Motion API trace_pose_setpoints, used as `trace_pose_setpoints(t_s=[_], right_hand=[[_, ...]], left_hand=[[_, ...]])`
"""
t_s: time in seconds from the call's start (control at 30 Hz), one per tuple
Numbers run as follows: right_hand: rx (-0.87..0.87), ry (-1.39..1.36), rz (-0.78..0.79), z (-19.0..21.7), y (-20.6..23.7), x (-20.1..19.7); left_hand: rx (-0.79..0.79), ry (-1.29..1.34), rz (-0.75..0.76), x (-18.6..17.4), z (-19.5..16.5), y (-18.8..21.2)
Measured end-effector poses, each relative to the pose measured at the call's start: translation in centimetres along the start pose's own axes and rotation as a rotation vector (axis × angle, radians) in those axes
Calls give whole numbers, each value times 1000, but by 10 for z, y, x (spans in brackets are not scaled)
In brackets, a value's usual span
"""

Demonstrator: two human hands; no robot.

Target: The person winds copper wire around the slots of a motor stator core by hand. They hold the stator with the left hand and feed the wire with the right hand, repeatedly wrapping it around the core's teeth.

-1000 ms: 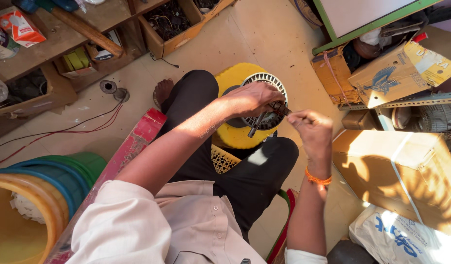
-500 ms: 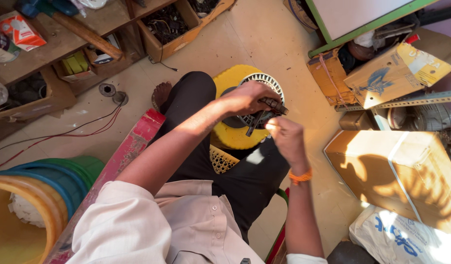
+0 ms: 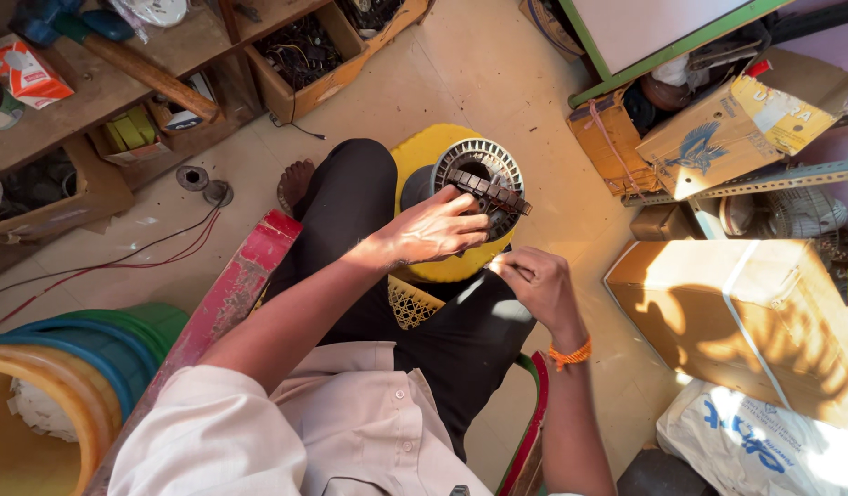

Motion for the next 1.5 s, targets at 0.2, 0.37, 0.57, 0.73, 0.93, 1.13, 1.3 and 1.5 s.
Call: trace_pose_setpoints(t_s=[0.2,0.37,0.57,0.73,0.93,1.13,1.3,1.5], right_hand=[[-119,186,-174,35,-19,-34],[-107,24,-210,33,-68,-34],[-12,-210,-192,7,-90,-19],[131,-363,-187,-31,-91,-16],[149,-250,-253,-77,-96,-14],[202,-180,-371,-118,-102,-17],[244,-397,-428,-145,-85,-20],[354,-562,-469,-125,-57,-47]], left_hand=[[-680,912,-169,10,-16,13],[-972,1486,-261,37,-32,-1],[-1187,1873,-228,41,-31,-6],[-1280,1928,-201,36,-33,-14],[-1452,1689,-353,45,-33,-24],[-1435,1329,-489,36,-36,-39],[-873,553,-409,-21,-48,-31],[-226,412,-96,-25,12,-65]])
Point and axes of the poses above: each hand's wrist, its own y-axis away from the middle knuckle, its own x-axis out of the palm, z = x × y, the point moved 2 cm from there along -y, towards the middle knuckle, and after that the axes turned 10 degrees about -x, right-handed, at the moved point
